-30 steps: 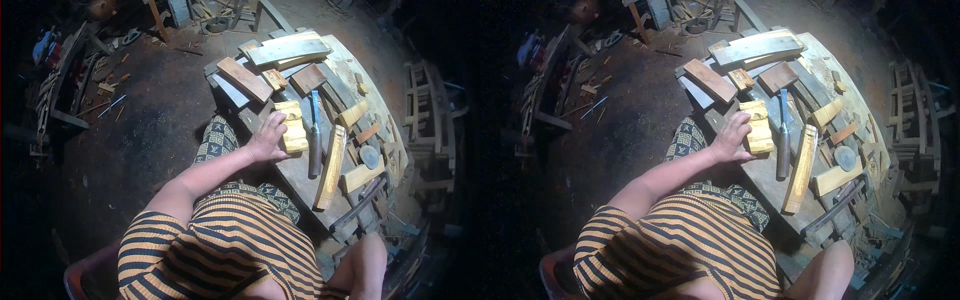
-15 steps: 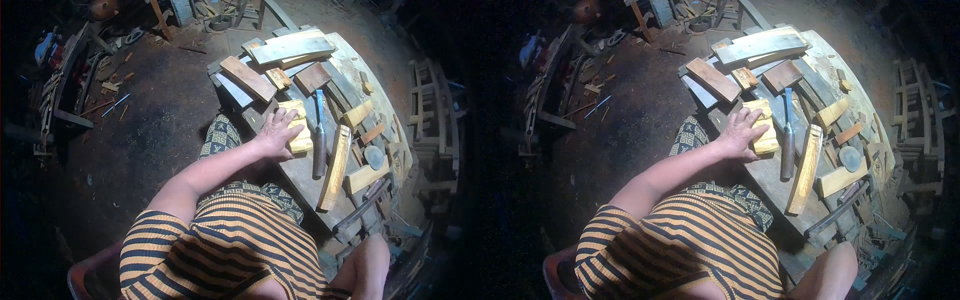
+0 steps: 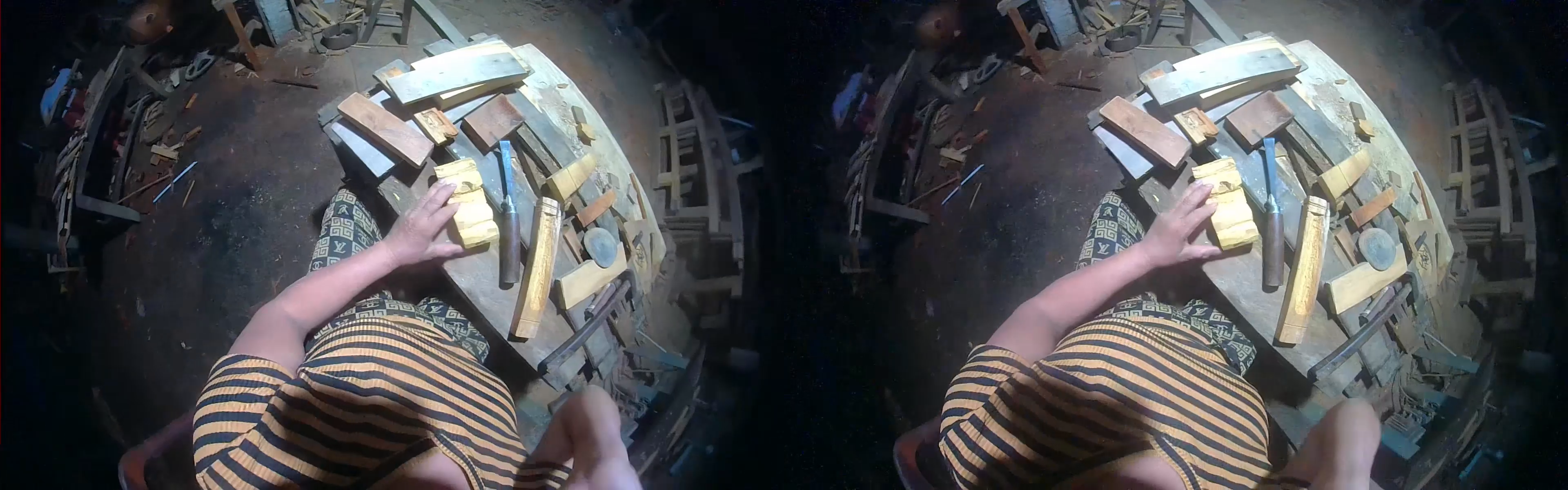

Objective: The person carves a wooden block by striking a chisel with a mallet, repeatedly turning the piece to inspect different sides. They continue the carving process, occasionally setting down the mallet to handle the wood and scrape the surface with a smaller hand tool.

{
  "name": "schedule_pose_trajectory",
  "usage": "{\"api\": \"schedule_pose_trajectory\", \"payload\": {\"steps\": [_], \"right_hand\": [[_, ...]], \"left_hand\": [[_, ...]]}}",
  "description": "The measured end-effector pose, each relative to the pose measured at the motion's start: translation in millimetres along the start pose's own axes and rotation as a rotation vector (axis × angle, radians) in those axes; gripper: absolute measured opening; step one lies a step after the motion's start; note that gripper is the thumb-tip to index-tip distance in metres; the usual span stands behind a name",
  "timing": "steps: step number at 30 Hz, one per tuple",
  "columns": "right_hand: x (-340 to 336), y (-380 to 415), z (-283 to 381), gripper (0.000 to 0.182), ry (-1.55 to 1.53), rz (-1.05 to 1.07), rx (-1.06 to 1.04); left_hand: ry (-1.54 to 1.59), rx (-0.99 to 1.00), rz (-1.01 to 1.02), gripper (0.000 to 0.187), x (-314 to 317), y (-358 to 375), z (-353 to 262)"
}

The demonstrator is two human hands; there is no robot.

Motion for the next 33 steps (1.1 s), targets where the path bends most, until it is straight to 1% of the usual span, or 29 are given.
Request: {"api": "schedule_pose_trajectory", "payload": {"steps": [1, 3, 4, 5, 6, 7, 8, 9, 11, 12, 13, 14, 16, 18, 20, 21, 22, 23, 24, 27, 29, 31, 32, 33], "right_hand": [[12, 6, -5, 0.023, 0.003, 0.013, -0.004], [23, 25, -8, 0.020, 0.200, -0.441, 0.153], [28, 39, -9, 0.029, 0.308, -0.227, 0.287], [31, 56, -8, 0.041, 0.415, -0.011, 0.416], [28, 81, 7, 0.042, 0.351, 0.178, 0.728], [24, 91, 10, 0.043, 0.281, 0.509, 0.965], [20, 103, 13, 0.056, 0.240, 0.895, 1.148], [30, 137, 10, 0.050, 0.166, 0.922, 1.134], [39, 192, 19, 0.052, 0.012, 0.952, 1.387], [41, 214, 25, 0.056, 0.038, 1.048, 1.420], [43, 227, 32, 0.060, 0.060, 1.170, 1.438], [46, 236, 39, 0.063, 0.055, 1.209, 1.467], [50, 252, 48, 0.063, 0.021, 1.223, 1.573], [57, 241, 46, 0.063, -0.012, 1.178, 1.537], [62, 205, 32, 0.054, -0.128, 0.971, 1.449], [64, 176, 18, 0.047, -0.205, 0.886, 1.345], [64, 145, 6, 0.041, -0.407, 0.793, 1.344], [68, 119, -9, 0.040, -0.616, 0.640, 1.105], [69, 106, -10, 0.037, -0.814, 0.541, 0.990], [74, 51, -15, 0.025, -0.978, 0.226, 1.110], [75, 15, -42, 0.023, -1.204, 0.773, 1.145], [76, 11, -29, 0.024, -1.323, 1.048, 1.120], [72, 12, 1, 0.021, -0.925, 0.611, 1.283], [65, 12, 5, 0.020, -0.740, 0.389, 1.327]], "left_hand": [[0.018, -0.002, -0.038, 0.057, 0, -1, 1], [0.053, 0.018, -0.056, 0.054, 4, 1, 10], [0.080, 0.034, -0.069, 0.052, 7, 3, 15], [0.049, 0.049, -0.096, 0.050, 4, 2, 12], [0.053, 0.054, -0.098, 0.050, 4, 1, 10], [0.096, 0.028, -0.098, 0.055, 4, 0, 10], [0.139, 0.002, -0.097, 0.060, 4, -2, 10], [0.142, 0.009, -0.095, 0.060, 1, -6, 5], [-0.059, 0.013, -0.051, 0.073, -9, -14, -8], [-0.055, 0.021, -0.049, 0.073, -10, -16, -11], [-0.120, -0.038, 0.059, 0.074, -9, -18, -13], [-0.186, -0.097, 0.168, 0.076, -9, -19, -14], [-0.156, -0.083, 0.141, 0.073, -4, -16, -12], [-0.122, -0.063, 0.117, 0.069, -2, -12, -13], [-0.047, -0.062, 0.092, 0.058, -7, -5, -12], [-0.042, -0.056, 0.079, 0.054, -11, -3, -14], [-0.046, -0.050, 0.067, 0.052, -14, -3, -17], [-0.060, -0.059, 0.084, 0.050, -14, -2, -17], [-0.071, -0.066, 0.101, 0.049, -14, -2, -18], [-0.096, -0.078, 0.099, 0.047, -17, -3, -30], [-0.075, -0.098, 0.093, 0.048, -18, 0, -37], [-0.064, -0.097, 0.105, 0.047, -19, 5, -39], [-0.044, -0.106, 0.109, 0.046, -19, 9, -39], [-0.053, -0.098, 0.116, 0.048, -18, 13, -37]]}}
Point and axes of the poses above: each hand's wrist, its own y-axis away from the middle knuckle, its own x-axis out of the palm, z = x × y, the point moved 1 cm from there along -y, towards the middle knuckle, and after that the axes turned 6 degrees about z, right-handed, at the moved point
